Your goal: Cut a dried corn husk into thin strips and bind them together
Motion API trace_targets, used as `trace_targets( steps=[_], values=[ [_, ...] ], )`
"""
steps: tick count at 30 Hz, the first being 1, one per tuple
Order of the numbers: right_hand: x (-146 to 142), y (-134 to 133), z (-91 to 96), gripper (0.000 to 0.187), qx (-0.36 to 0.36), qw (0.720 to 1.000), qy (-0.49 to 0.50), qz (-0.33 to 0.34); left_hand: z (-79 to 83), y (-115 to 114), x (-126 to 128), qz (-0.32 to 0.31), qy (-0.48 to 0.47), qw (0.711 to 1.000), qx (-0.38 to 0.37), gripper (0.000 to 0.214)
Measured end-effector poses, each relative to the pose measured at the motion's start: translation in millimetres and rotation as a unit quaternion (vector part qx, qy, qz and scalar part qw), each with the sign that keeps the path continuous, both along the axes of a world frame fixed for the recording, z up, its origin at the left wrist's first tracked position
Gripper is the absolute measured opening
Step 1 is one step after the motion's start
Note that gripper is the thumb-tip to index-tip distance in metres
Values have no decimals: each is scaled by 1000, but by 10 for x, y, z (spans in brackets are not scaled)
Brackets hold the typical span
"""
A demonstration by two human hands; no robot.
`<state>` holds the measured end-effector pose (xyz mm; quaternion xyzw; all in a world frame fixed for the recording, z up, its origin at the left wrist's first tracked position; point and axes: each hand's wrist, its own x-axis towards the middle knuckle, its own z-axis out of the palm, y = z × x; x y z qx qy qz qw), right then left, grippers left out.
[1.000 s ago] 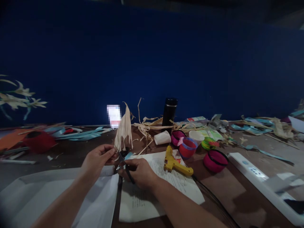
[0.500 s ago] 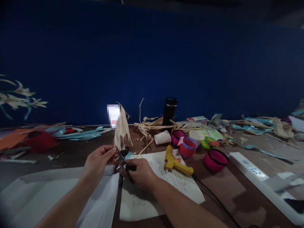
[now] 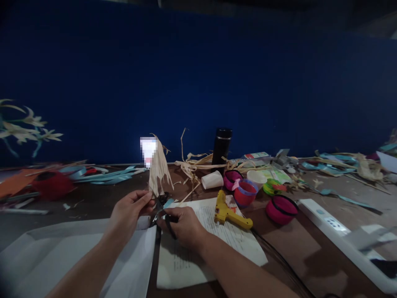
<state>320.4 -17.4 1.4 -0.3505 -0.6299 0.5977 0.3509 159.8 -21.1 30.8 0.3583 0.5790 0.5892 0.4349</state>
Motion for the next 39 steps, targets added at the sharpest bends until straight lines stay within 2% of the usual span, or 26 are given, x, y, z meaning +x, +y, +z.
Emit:
trace_targets(
  steps=[5, 12, 22, 33, 39],
  values=[
    [-1, -6, -3, 32, 5, 1000, -6, -1, -8, -12, 6, -12, -14, 1000, 4, 33],
    [-33, -37, 3, 38, -34, 999, 11, -1, -50, -20, 34, -3, -27, 999, 39, 34],
    [-18, -43, 57, 34, 23, 1000, 16, 3, -61, -45, 98, -14, -32, 999, 28, 33],
    [-36, -46, 0, 31, 38, 999, 10, -11, -64, -43, 157, -4, -83, 996, 35, 31],
    [-32, -47, 19, 32, 17, 1000, -1, -5, -62, -34, 108, -4, -51, 998, 44, 33]
  ],
)
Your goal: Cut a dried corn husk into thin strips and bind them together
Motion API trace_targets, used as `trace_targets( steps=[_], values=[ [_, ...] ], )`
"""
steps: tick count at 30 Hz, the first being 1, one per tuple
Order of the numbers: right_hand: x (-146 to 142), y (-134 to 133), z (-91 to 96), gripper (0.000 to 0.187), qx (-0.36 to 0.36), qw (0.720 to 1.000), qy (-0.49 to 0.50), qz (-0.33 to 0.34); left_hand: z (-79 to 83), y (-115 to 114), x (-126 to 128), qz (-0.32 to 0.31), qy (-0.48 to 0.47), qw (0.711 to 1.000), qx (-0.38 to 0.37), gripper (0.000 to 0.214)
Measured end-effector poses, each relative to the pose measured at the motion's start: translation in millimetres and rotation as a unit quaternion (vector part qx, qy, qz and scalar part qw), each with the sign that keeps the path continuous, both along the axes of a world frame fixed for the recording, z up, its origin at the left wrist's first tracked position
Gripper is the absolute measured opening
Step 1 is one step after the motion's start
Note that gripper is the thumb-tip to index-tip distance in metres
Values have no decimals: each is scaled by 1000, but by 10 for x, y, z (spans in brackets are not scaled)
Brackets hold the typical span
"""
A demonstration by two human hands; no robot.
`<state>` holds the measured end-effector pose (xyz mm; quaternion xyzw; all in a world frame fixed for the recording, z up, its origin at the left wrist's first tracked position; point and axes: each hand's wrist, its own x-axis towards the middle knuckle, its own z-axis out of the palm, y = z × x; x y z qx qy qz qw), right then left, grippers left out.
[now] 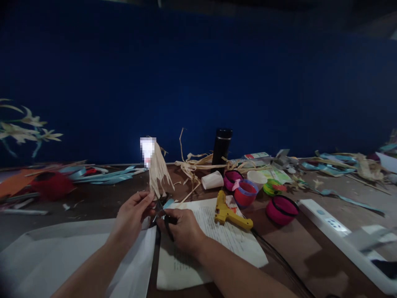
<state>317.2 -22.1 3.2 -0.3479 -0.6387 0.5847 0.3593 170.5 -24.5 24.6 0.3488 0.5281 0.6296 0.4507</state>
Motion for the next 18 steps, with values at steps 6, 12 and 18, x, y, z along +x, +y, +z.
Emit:
trace_targets(
  steps=[6, 12, 18],
  values=[
    [-18, -20, -45, 33, -35, 999, -2, -6, -12, 24, -70, 25, 30, 999, 11, 38],
    [-26, -22, -47, 36, -43, 999, 12, -6, -22, 29, -70, 30, 55, 998, 2, 37],
    [-16, -16, -38, 36, -25, 1000, 9, -5, -7, 16, -45, 27, 60, 998, -5, 36]
  ],
)
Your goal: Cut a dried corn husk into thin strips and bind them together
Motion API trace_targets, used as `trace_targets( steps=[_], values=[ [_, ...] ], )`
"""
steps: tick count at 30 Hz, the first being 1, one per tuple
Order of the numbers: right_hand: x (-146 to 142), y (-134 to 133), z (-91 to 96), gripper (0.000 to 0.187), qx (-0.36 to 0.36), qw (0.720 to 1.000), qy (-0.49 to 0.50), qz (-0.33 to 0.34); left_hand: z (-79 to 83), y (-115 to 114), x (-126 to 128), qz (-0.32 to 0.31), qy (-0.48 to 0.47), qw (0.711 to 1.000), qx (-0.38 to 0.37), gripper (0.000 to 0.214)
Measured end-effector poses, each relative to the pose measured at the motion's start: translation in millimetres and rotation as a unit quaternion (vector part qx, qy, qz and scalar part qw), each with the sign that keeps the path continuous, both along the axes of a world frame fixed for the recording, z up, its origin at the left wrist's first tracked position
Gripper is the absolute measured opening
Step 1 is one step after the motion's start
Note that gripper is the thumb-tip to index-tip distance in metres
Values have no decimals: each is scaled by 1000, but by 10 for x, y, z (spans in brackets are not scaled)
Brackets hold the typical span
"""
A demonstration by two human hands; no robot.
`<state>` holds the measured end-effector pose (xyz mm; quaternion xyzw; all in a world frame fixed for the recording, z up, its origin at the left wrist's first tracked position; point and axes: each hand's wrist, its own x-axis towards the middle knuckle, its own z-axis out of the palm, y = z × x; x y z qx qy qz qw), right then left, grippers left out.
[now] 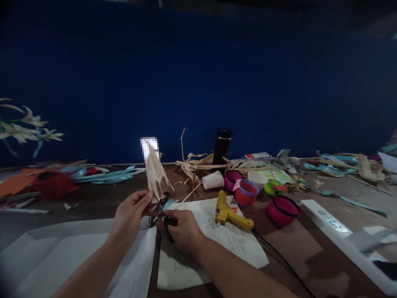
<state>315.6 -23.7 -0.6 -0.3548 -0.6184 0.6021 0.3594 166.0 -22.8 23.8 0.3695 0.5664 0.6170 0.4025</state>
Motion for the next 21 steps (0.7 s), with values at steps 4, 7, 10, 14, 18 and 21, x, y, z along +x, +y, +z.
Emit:
trace_targets(
  steps=[4, 7, 10, 14, 18, 21],
  values=[
    [0, -4, -12, 36, 3, 1000, -5, 4, 2, -7, 14, 1, -12, 1000, -2, 37],
    [-6, -6, -19, 35, 7, 1000, -7, 0, 2, -14, 26, 4, -24, 1000, -4, 36],
    [-12, -10, -10, 32, 2, 1000, -4, 3, -4, -14, 35, -3, -29, 1000, -1, 34],
    [-10, -19, 5, 29, 2, 1000, -3, 4, -26, -3, 36, 1, -29, 1000, -2, 33],
    [-5, -15, -13, 27, 11, 1000, -4, 6, -64, 7, 33, -1, -35, 999, 4, 34],
    [-6, -7, -27, 29, 7, 1000, -5, 4, -73, 6, 28, -2, -41, 999, 9, 36]
  ],
)
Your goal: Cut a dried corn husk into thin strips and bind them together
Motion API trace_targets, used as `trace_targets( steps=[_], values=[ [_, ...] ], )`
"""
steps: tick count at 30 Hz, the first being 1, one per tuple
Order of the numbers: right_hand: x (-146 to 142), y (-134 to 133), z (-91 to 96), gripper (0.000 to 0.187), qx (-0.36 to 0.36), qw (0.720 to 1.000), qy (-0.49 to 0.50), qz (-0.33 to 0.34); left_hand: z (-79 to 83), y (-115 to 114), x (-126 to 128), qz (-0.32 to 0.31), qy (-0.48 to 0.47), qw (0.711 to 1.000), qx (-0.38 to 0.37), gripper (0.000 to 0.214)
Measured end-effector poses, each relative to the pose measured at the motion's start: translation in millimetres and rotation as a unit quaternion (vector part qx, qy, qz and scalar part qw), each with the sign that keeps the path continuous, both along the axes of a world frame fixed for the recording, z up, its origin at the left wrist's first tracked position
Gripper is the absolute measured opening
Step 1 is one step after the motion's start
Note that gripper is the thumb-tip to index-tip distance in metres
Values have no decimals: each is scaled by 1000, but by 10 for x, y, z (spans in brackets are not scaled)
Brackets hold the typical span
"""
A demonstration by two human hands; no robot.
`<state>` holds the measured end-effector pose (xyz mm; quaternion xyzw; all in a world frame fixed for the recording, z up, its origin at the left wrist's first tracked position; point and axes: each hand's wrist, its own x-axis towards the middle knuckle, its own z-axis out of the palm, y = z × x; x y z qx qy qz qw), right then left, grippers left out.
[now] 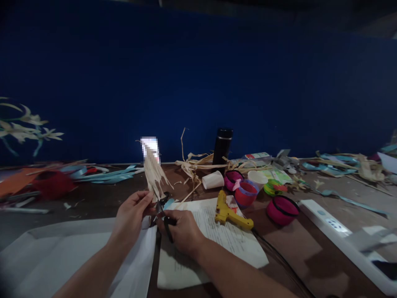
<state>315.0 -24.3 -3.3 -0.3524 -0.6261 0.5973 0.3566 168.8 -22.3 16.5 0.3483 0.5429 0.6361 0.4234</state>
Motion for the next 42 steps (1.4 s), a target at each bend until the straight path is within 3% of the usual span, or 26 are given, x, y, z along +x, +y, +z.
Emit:
trace_targets(
  steps=[9, 25, 42],
  values=[
    [-26, -33, 19, 33, -13, 1000, -3, -10, 62, 5, -77, 3, 0, 1000, 25, 34],
    [-8, -16, 43, 35, -6, 1000, 3, -2, 123, -36, 1, -1, 48, 999, 0, 30],
    [-24, -24, -5, 36, -12, 1000, 5, 0, 115, 13, -62, -3, -11, 1000, 0, 36]
  ],
)
